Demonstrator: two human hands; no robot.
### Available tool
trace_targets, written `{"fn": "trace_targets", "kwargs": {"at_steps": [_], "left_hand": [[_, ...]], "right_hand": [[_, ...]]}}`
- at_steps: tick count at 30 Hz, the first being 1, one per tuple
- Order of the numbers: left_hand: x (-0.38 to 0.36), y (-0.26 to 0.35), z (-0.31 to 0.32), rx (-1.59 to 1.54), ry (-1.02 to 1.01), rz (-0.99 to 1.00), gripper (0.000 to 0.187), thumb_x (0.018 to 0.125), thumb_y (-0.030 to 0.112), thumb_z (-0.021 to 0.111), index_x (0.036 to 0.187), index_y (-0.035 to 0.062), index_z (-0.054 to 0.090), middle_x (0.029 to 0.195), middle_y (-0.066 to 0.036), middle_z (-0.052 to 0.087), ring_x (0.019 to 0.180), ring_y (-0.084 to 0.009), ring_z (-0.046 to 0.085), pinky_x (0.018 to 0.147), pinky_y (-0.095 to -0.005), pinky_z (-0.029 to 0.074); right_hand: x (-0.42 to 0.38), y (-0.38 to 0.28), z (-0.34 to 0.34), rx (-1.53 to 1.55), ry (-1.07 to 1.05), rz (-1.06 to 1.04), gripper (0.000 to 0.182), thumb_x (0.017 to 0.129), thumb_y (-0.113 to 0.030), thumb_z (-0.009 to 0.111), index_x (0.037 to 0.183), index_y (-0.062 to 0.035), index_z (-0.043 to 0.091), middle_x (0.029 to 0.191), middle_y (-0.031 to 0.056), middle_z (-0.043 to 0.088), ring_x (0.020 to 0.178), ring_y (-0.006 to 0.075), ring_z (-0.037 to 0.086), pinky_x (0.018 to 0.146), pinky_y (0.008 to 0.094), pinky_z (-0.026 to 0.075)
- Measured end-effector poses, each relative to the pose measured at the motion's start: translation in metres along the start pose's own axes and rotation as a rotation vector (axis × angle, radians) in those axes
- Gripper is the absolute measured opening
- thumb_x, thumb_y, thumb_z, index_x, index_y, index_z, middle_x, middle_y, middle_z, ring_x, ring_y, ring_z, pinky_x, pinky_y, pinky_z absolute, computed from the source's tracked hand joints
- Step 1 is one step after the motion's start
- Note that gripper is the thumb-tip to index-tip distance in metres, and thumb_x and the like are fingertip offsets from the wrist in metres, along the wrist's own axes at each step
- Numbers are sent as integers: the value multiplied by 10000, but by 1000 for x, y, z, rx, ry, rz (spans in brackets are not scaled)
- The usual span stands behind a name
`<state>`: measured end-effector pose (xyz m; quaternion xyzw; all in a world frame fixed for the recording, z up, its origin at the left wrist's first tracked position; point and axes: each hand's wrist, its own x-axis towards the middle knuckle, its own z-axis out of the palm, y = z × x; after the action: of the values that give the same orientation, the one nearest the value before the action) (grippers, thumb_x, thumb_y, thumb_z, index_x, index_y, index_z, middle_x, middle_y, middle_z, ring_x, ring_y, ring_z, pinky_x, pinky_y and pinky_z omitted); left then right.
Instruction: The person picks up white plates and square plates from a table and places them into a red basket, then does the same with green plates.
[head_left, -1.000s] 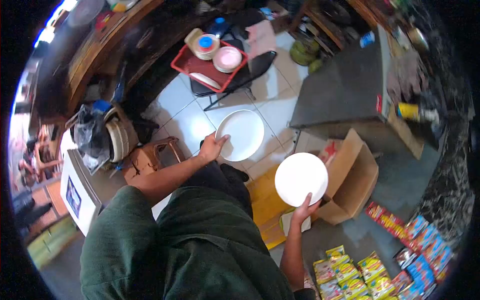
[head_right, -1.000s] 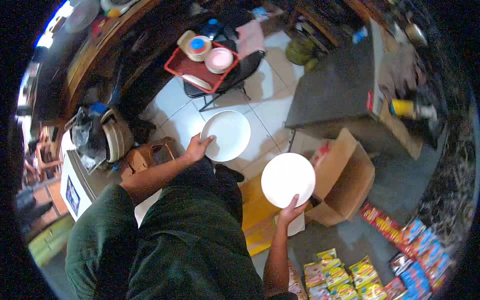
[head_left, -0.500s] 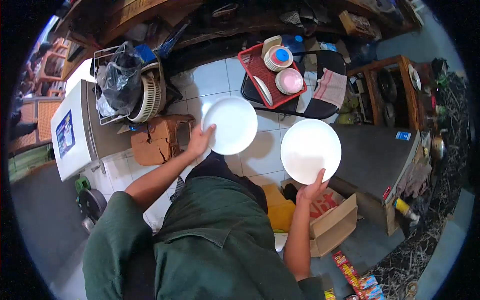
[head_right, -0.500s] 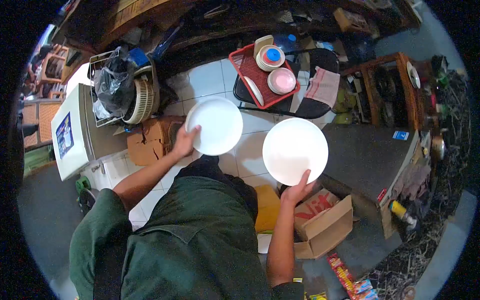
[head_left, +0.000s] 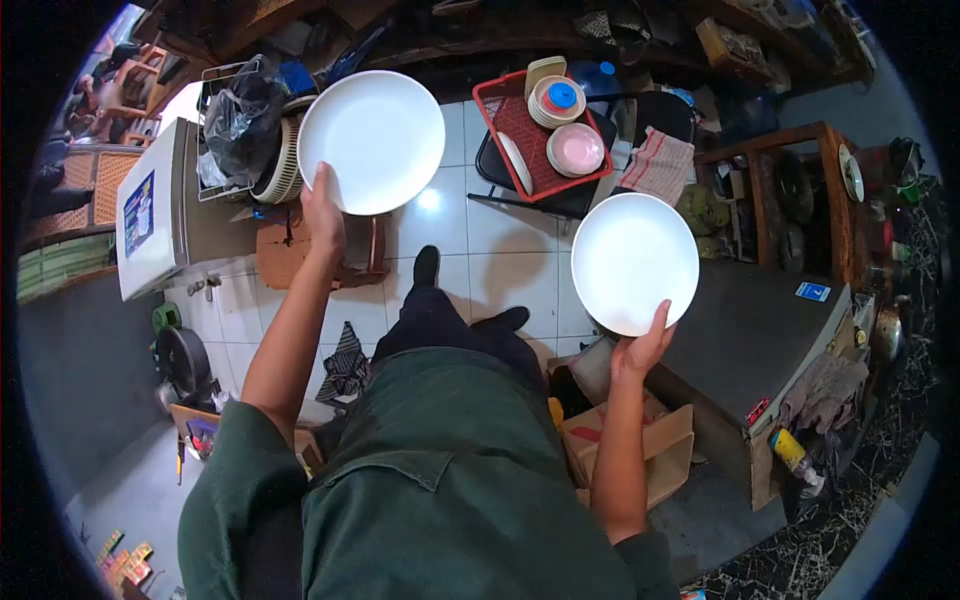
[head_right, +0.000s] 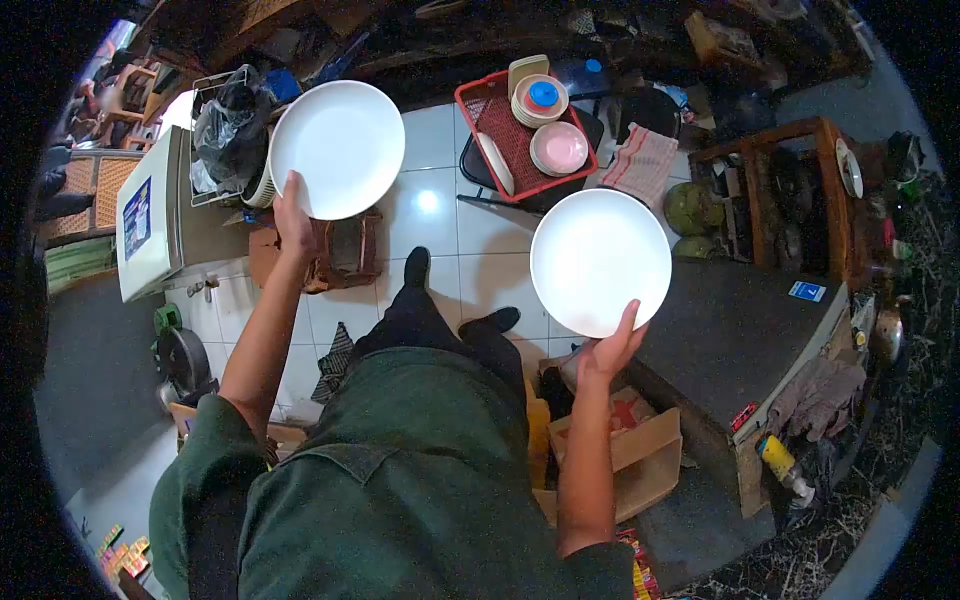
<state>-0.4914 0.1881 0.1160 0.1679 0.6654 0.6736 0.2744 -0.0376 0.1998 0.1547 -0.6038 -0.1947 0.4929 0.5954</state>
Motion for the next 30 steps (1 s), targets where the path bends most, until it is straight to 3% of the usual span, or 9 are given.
{"fn": "trace_targets", "kwargs": {"at_steps": [3, 7, 13, 16, 19, 25, 30], "left_hand": [[-12, 13, 6, -30, 42, 5, 496, 979, 319, 540, 1270, -78, 487, 1136, -136, 625, 989, -207, 625, 860, -329, 493], [-38, 38, -4, 15, 82, 14, 466, 960, 301, 578, 1228, -76, 522, 1119, -133, 634, 955, -192, 634, 859, -322, 490], [-92, 27, 5, 201, 11, -39, 474, 938, 310, 618, 1226, -56, 531, 1045, -117, 656, 898, -168, 633, 796, -303, 508], [-112, 22, 19, 280, -13, -152, 395, 953, 311, 597, 1178, -13, 567, 950, -96, 666, 781, -145, 643, 670, -289, 525], [-108, 14, 29, 302, -121, -110, 387, 954, 327, 594, 1181, 15, 568, 932, -81, 665, 738, -129, 640, 616, -280, 519], [-60, 7, 50, 330, -282, -39, 353, 972, 271, 589, 1186, -10, 592, 1027, -66, 664, 930, -125, 605, 824, -285, 487], [0, 3, 88, 332, -425, 12, 279, 967, 189, 587, 1177, 5, 590, 1024, -41, 648, 959, -113, 557, 857, -275, 450]], "right_hand": [[17, -10, -26, -58, -39, 17, 618, 969, -353, 554, 1443, -27, 330, 1380, 151, 464, 1222, 275, 501, 1002, 403, 424], [35, -13, -38, -126, -109, 77, 605, 977, -349, 543, 1436, -11, 341, 1365, 164, 474, 1197, 275, 523, 961, 406, 456], [52, -4, 0, -88, -265, 100, 582, 994, -306, 515, 1439, 17, 324, 1373, 177, 467, 1224, 276, 497, 1013, 386, 404], [57, -2, 16, -63, -304, 94, 570, 998, -287, 512, 1435, 27, 327, 1374, 179, 468, 1221, 272, 495, 1024, 379, 388], [71, -3, 26, -15, -331, 29, 540, 1000, -261, 509, 1423, 36, 352, 1364, 167, 483, 1216, 257, 495, 1023, 363, 381], [97, -11, 46, -54, -207, 37, 548, 958, -188, 574, 1417, 30, 368, 1359, 147, 493, 1212, 248, 500, 1019, 366, 385], [113, 1, 67, -77, -107, 52, 586, 944, -185, 604, 1440, -7, 347, 1403, 153, 452, 1236, 259, 488, 1026, 381, 394]]}}
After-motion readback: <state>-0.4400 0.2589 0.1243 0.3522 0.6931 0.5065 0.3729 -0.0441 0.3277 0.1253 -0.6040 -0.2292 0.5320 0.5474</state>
